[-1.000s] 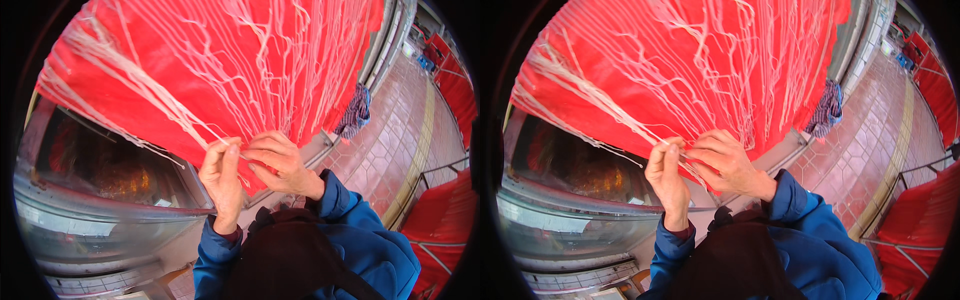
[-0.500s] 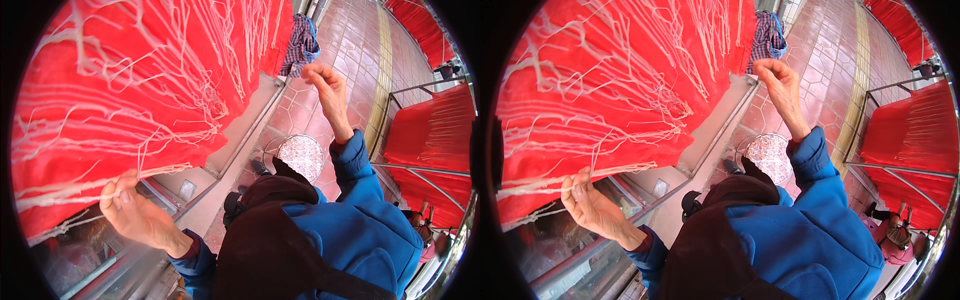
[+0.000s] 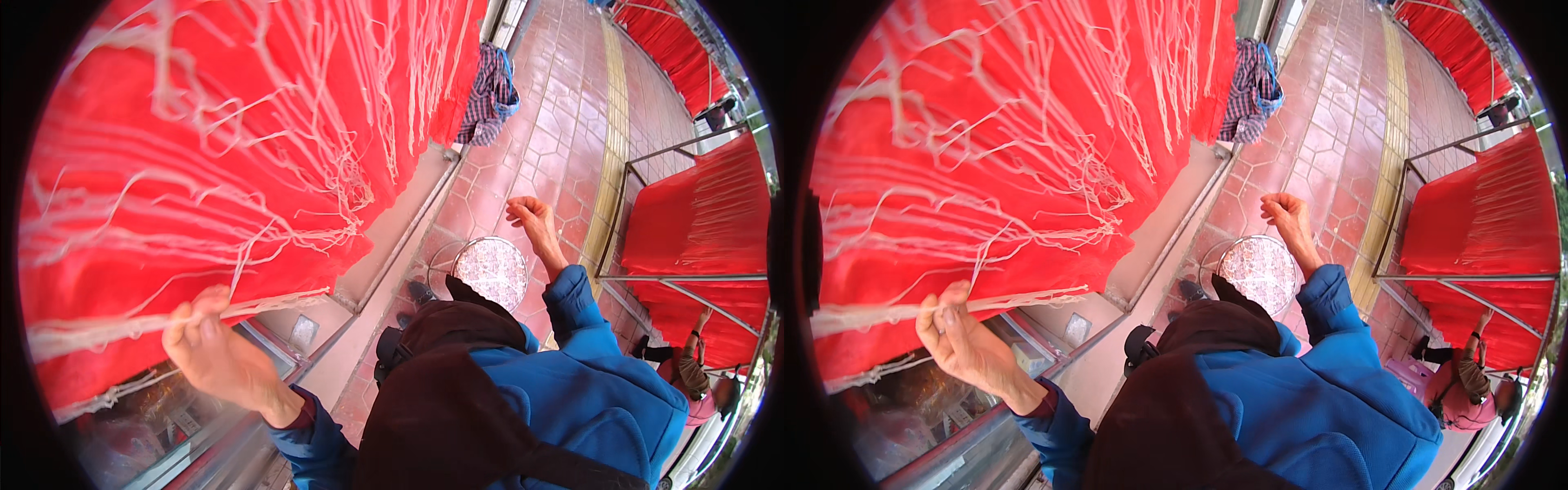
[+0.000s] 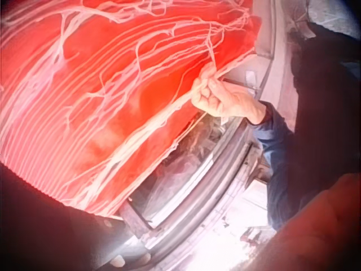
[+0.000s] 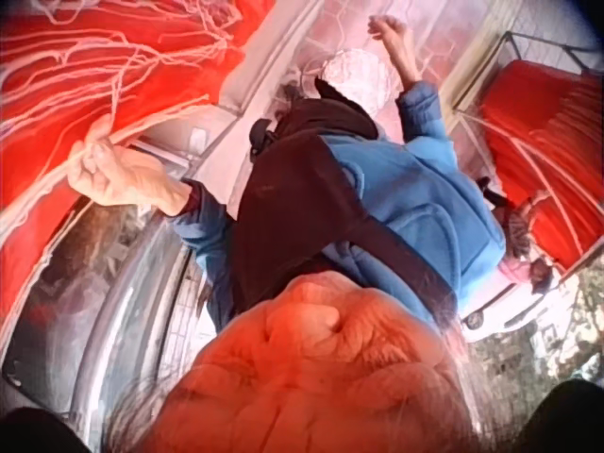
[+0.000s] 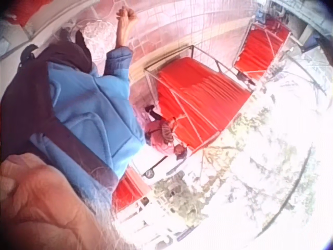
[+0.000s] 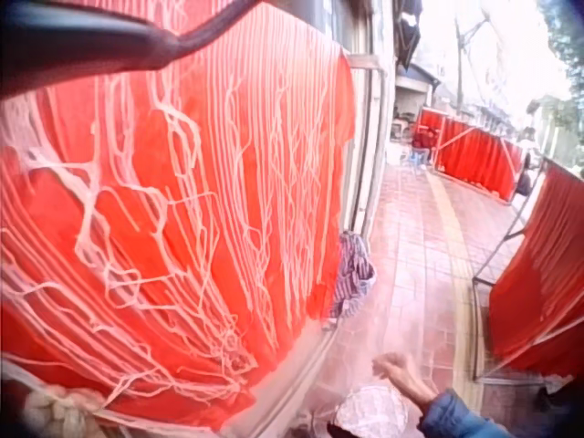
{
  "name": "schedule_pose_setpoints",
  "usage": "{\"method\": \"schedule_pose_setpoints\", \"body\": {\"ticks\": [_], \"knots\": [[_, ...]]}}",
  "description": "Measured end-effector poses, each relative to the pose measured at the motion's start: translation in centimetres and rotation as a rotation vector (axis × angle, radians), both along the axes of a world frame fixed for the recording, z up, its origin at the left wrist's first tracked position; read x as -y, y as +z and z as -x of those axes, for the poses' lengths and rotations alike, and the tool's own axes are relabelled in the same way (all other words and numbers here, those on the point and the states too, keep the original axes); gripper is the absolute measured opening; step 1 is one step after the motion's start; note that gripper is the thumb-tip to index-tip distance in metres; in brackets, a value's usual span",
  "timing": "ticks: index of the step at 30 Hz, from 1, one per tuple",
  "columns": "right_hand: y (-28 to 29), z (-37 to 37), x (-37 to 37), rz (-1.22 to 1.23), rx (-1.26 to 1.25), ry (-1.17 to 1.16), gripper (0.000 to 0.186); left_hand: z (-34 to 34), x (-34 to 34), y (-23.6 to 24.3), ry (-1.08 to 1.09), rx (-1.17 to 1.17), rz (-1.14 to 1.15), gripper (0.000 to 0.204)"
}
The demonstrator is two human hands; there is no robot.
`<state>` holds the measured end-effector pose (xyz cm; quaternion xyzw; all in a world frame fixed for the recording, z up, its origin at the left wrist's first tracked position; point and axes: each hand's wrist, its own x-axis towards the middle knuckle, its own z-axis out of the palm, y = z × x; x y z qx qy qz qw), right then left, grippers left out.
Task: The person repairs a red fishing net by hand, repeatedly tying white strings to the net's mesh. The hands work continuously on the net, pulling and knotting individual strands to mend or reinforce the structure.
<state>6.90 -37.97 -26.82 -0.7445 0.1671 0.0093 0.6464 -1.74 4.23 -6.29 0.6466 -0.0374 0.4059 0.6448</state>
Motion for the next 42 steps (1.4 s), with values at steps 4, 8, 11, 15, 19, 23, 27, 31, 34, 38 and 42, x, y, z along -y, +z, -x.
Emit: {"method": "schedule_pose_setpoints", "body": {"ticks": [4, 8, 11, 15, 19, 23, 27, 31, 34, 38, 42], "knots": [[2.9, 3.1, 0.4, 0.117, 0.024, 0.046, 0.024, -0.5, -1.2, 0.0, -0.114, 0.068, 0.076, 0.023], [5.8, 6.6, 0.3, 0.101, 0.016, 0.012, 0.023, -0.1, -1.3, 0.0, -0.205, 0.066, 0.117, 0.019], [7.1, 7.3, -1.4, 0.07, -0.008, 0.057, 0.02, 0.5, -1.5, 0.2, -0.257, 0.057, 0.151, 0.017], [8.2, 6.9, -6.0, 0.082, -0.002, 0.244, 0.016, 0.3, -2.1, 0.2, -0.227, 0.009, 0.179, 0.015], [9.6, 6.0, -11.6, -0.01, 0.033, 0.46, 0.015, 0.9, -2.0, 0.1, -0.268, -0.007, 0.165, 0.015], [10.5, 5.5, -16.2, -0.075, 0.099, 0.684, 0.014, 1.1, -1.9, 0.7, -0.26, 0.006, 0.201, 0.022], [10.5, 4.7, -17.7, -0.086, 0.076, 0.854, 0.015, 1.0, -1.2, 0.6, -0.257, -0.031, 0.206, 0.03], [8.9, 1.3, -17.4, -0.061, 0.002, 0.94, 0.014, 0.7, -0.6, 0.0, -0.149, -0.013, 0.156, 0.024], [6.1, -2.5, -16.5, -0.001, -0.06, 1.055, 0.014, 0.1, 1.0, -1.2, 0.039, 0.135, 0.162, 0.023], [0.9, -10.1, -13.9, 0.247, 0.06, 1.371, 0.015, -1.8, 3.6, -3.2, 0.324, 0.277, 0.137, 0.024], [-5.4, -17.7, -11.9, 0.525, 0.323, 1.631, 0.018, -3.4, 6.3, -3.7, 0.568, 0.275, 0.211, 0.03]]}}
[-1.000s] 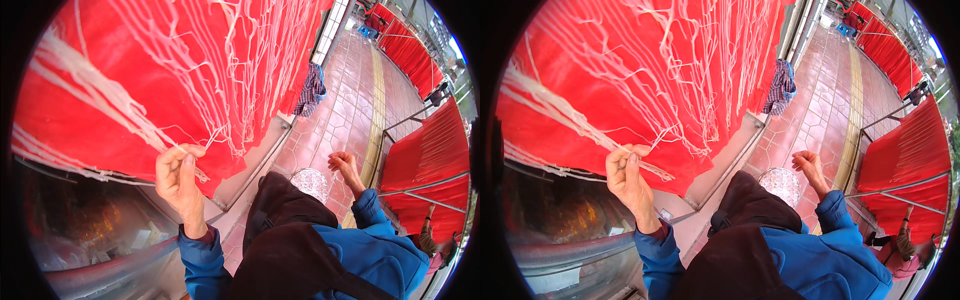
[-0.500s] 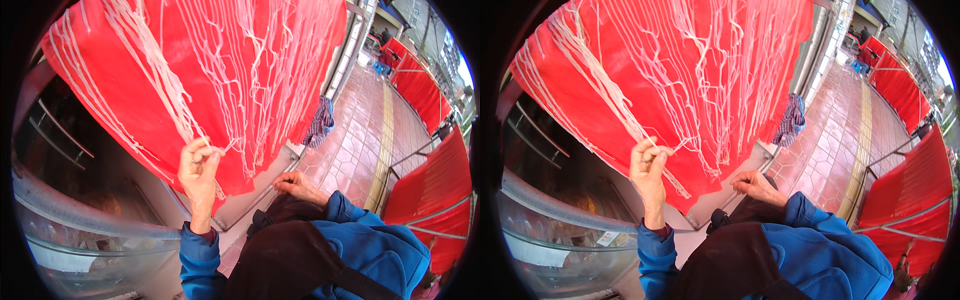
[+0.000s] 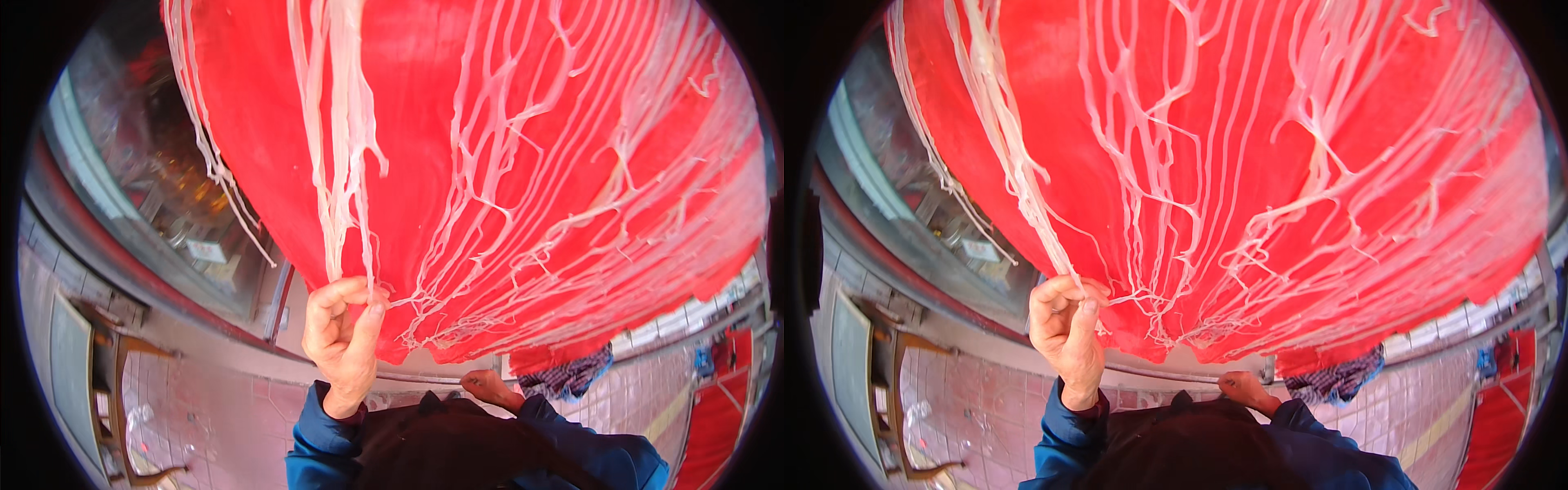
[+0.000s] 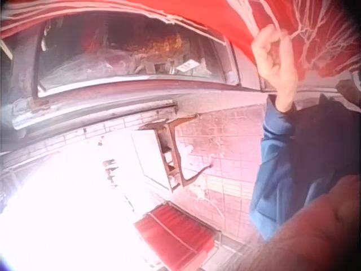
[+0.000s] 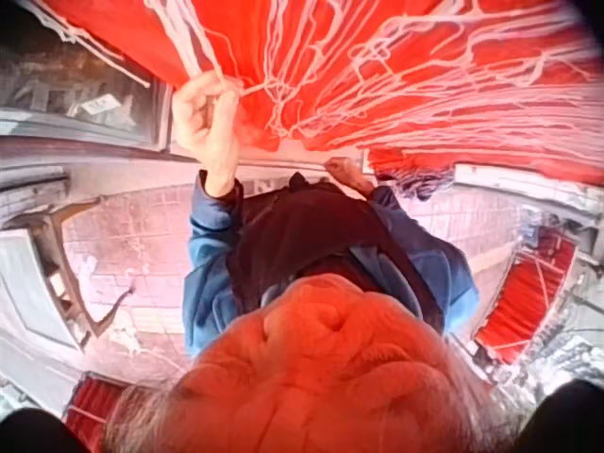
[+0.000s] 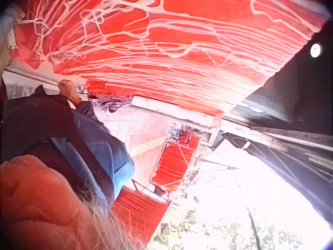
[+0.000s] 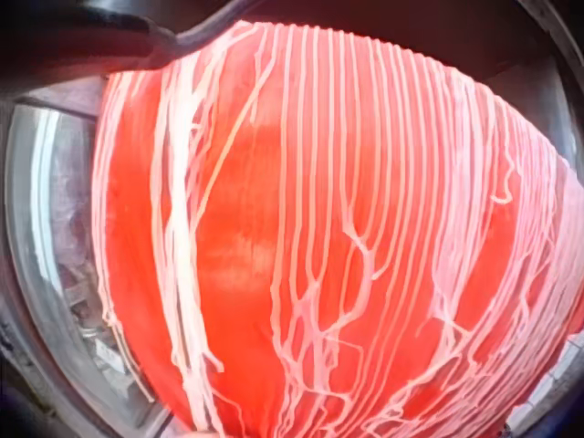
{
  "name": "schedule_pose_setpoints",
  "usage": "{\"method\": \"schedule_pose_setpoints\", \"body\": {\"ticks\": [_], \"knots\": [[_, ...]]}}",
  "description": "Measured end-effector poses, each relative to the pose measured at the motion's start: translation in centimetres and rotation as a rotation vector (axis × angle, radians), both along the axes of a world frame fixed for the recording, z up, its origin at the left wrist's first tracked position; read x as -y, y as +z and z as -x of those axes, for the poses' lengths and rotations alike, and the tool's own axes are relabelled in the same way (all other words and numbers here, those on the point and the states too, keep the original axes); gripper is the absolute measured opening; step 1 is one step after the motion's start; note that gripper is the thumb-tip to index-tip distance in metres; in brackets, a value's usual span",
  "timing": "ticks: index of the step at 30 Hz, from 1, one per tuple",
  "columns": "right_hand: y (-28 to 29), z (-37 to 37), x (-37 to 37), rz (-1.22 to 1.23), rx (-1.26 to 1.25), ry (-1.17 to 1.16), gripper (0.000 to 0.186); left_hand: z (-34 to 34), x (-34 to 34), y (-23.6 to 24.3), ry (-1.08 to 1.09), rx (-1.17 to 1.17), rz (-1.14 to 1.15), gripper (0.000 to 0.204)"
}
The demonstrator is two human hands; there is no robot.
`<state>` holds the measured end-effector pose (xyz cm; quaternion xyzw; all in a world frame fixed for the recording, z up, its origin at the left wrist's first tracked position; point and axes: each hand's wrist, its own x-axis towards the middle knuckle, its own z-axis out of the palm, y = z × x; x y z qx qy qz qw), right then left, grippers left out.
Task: The person repairs a red fishing net by hand, repeatedly tying white strings to the net's mesh. The hands work continuously on the net, pulling and knotting individual strands to mend or reinforce the structure.
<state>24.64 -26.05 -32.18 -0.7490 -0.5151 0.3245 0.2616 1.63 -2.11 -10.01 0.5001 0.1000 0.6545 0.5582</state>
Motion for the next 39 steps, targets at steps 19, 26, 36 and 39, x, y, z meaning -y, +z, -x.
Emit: {"method": "schedule_pose_setpoints", "body": {"ticks": [19, 26, 36, 39], "knots": [[-28.5, -4.8, 10.0, 0.627, 0.21, 0.025, 0.093, -2.6, -3.1, -1.9, 0.177, 0.064, -0.328, 0.014], [-33.9, -6.5, 9.6, 0.562, 0.286, -0.029, 0.095, -4.4, -4.1, -3.5, 0.149, 0.226, -0.389, 0.041], [-32.9, -7.8, 9.0, 0.598, 0.206, -0.036, 0.101, -4.9, -3.6, -4.7, 0.355, 0.224, -0.306, 0.046], [-32.7, -7.5, 8.3, 0.589, 0.233, -0.063, 0.101, -3.9, -2.6, -4.0, 0.16, 0.267, -0.473, 0.041]]}}
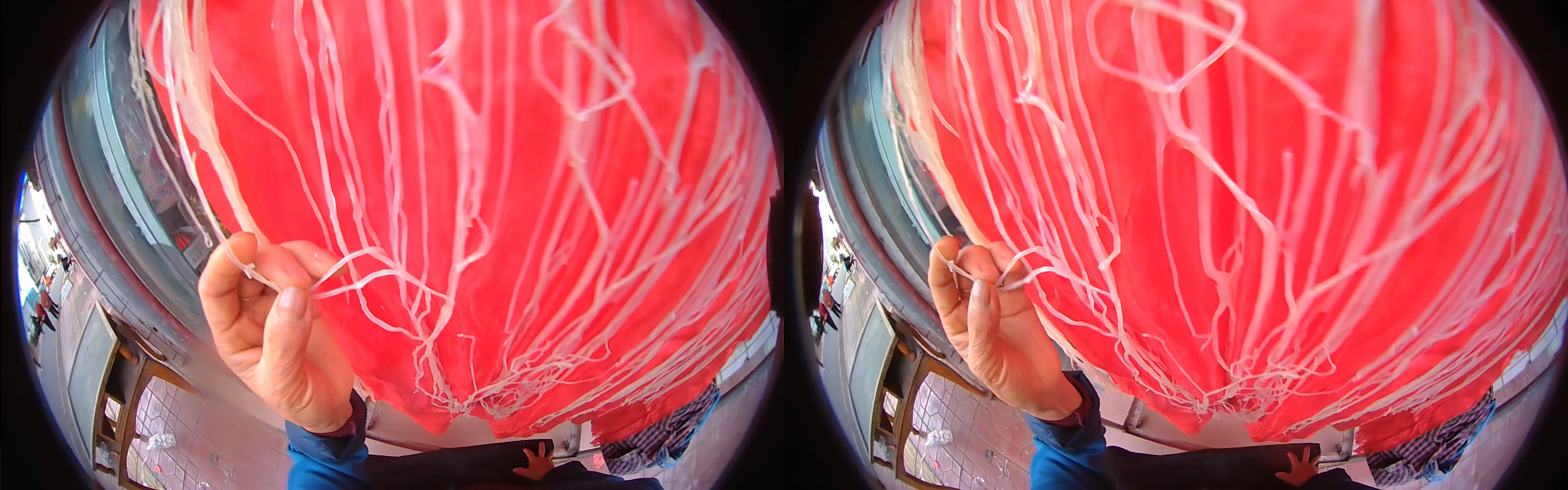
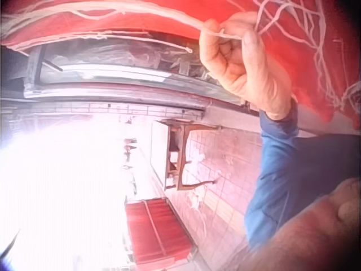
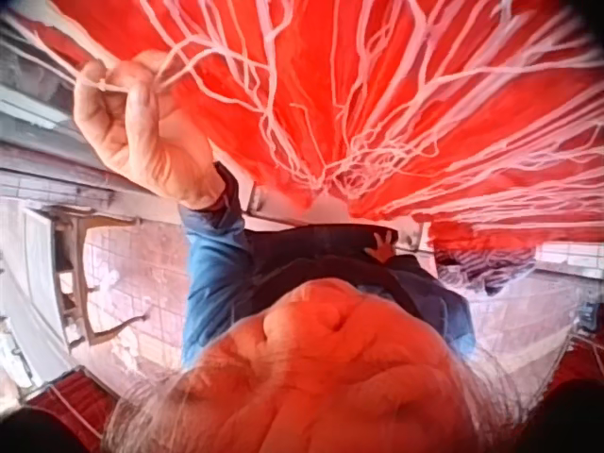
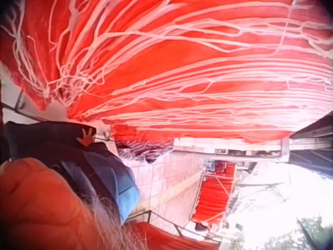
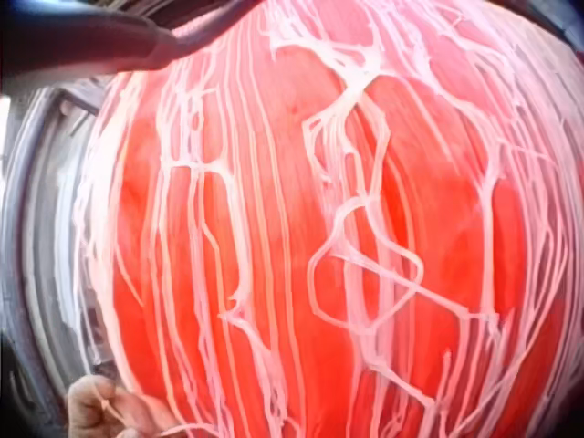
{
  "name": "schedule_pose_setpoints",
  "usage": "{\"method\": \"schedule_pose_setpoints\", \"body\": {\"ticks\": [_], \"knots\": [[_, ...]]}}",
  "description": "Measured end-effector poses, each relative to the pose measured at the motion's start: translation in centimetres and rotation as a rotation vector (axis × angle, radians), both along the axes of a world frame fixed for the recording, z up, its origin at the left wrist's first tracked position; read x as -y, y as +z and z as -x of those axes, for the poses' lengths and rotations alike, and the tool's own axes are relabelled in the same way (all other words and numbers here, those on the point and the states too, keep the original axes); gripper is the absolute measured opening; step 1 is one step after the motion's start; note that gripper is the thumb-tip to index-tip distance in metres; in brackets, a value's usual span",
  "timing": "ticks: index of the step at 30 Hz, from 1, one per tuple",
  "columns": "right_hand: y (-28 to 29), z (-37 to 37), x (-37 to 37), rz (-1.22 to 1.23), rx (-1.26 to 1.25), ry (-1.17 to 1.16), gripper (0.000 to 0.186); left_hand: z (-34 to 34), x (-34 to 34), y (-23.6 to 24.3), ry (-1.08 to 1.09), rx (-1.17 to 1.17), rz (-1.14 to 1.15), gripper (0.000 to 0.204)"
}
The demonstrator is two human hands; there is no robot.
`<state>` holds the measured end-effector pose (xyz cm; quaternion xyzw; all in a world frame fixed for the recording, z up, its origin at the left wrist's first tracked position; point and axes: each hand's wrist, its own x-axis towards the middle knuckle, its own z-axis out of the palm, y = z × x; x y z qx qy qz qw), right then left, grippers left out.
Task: The person repairs a red fishing net by hand, repeatedly tying white strings to the net's mesh. The hands work continuously on the net, pulling and knotting individual strands to mend or reinforce the structure.
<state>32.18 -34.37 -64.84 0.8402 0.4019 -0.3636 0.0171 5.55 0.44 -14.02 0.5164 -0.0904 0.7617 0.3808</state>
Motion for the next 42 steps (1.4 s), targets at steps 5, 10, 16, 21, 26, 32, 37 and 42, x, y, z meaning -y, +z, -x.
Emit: {"method": "schedule_pose_setpoints", "body": {"ticks": [5, 10, 16, 21, 26, 32, 37, 42], "knots": [[0.6, 0.6, -0.8, -0.021, 0.07, 0.026, 0.094, 0.7, 3.0, 0.3, -0.108, -0.004, -0.015, 0.038], [10.8, 2.6, -6.3, -0.214, -0.298, 0.421, 0.058, 2.4, 4.5, 0.9, -0.095, 0.003, 0.07, 0.037], [34.7, 8.4, -12.3, -0.915, -0.545, 0.55, 0.031, 3.9, 5.7, 1.0, -0.167, -0.047, 0.101, 0.034], [50.0, 12.2, -15.4, -1.47, -0.292, 0.46, 0.019, 5.4, 6.4, 1.0, -0.305, -0.078, 0.148, 0.033], [55.0, 15.3, -18.9, -1.62, -0.248, 0.426, 0.019, 6.5, 6.9, 1.2, -0.477, -0.102, 0.233, 0.034], [54.6, 15.9, -19.6, -1.792, -0.096, 0.52, 0.015, 7.2, 7.7, 2.1, -0.508, -0.141, 0.24, 0.034], [53.8, 16.5, -19.4, -1.911, 0.064, 0.506, 0.006, 7.4, 7.9, 2.4, -0.496, -0.122, 0.237, 0.034], [54.6, 16.1, -19.7, -1.69, -0.104, 0.356, 0.01, 7.1, 7.1, 2.1, -0.495, -0.102, 0.215, 0.034]]}}
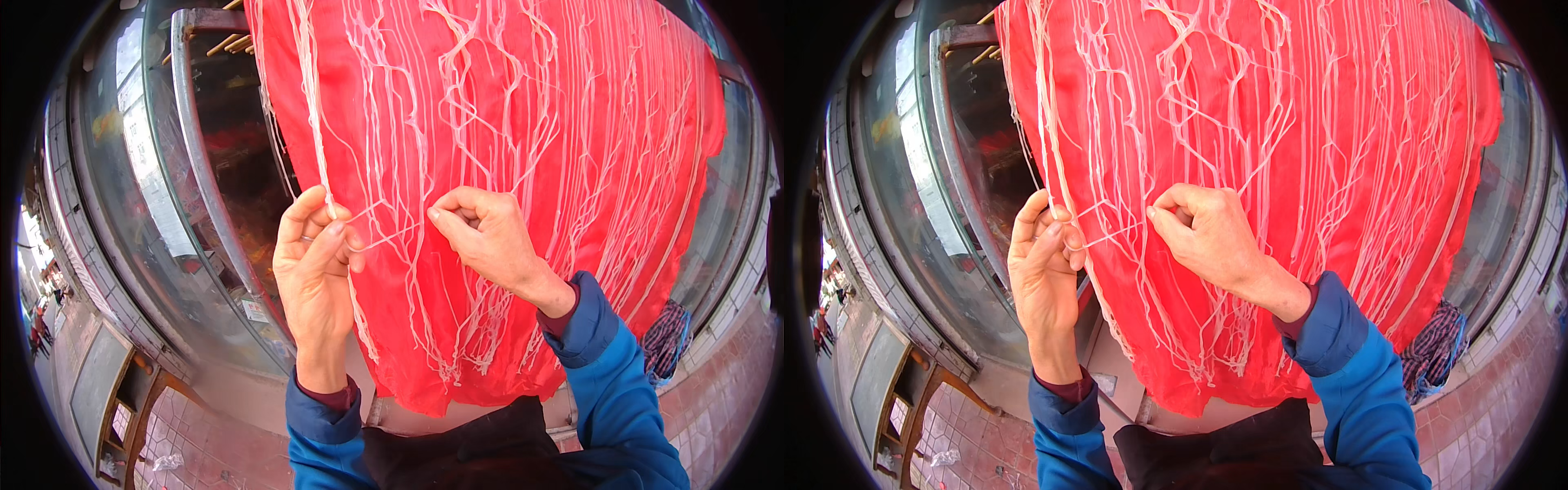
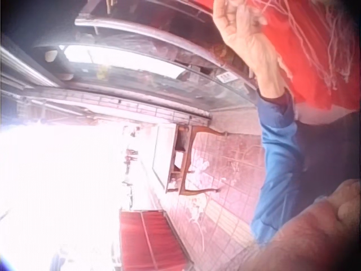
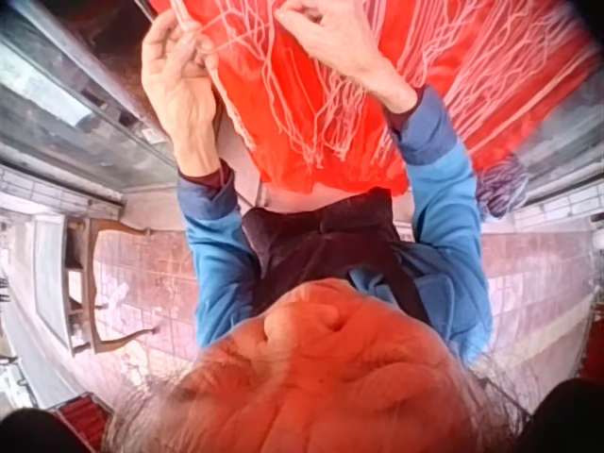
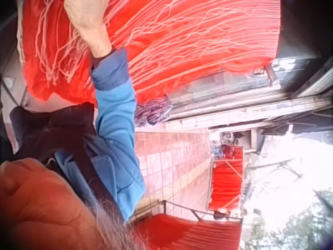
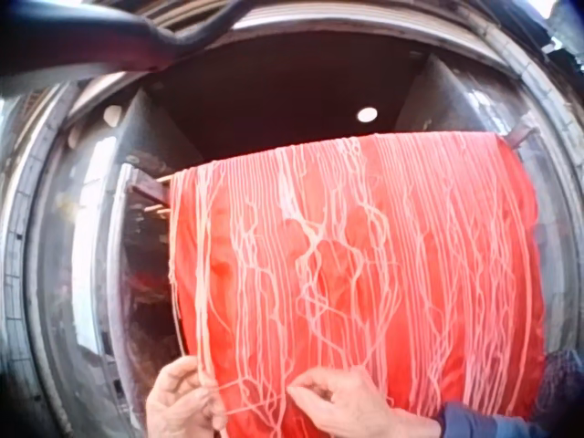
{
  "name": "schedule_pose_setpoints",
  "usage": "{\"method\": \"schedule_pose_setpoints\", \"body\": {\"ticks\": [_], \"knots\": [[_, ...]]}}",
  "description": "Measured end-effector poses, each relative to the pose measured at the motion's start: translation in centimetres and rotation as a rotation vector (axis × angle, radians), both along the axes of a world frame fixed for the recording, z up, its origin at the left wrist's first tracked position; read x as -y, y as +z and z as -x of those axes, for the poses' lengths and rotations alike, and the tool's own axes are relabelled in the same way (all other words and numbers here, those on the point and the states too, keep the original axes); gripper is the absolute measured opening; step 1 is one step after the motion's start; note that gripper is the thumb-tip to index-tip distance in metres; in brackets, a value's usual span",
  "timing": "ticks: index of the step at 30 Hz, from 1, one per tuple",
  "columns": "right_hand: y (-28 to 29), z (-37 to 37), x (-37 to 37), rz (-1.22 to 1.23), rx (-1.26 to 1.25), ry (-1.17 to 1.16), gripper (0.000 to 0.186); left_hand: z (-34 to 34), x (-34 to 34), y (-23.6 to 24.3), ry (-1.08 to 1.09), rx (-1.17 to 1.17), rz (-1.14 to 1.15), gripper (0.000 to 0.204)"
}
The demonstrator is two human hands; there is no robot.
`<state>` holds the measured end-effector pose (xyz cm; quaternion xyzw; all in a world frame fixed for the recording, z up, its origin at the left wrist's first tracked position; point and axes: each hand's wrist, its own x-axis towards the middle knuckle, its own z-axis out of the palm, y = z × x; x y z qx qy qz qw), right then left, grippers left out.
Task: The person repairs a red fishing net by hand, repeatedly tying white strings to the net's mesh. The hands work continuously on the net, pulling and knotting individual strands to mend or reinforce the structure.
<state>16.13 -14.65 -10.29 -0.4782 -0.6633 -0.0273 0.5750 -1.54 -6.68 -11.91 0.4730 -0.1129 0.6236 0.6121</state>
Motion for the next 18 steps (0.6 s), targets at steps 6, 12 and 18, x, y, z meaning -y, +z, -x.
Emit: {"method": "schedule_pose_setpoints", "body": {"ticks": [6, 12, 18], "knots": [[0.8, 0.4, -1.3, 0.149, -0.073, -0.008, 0.017, -0.3, -0.8, -0.8, 0.013, 0.009, -0.001, 0.033], [0.7, 0.1, -1.9, 0.196, -0.211, 0.035, 0.014, -1.2, -1.6, -1.4, 0.038, -0.01, 0.015, 0.032], [0.3, -0.8, -1.7, 0.216, -0.313, 0.085, 0.013, -2.1, -2.4, -1.9, 0.105, -0.012, 0.019, 0.032]]}}
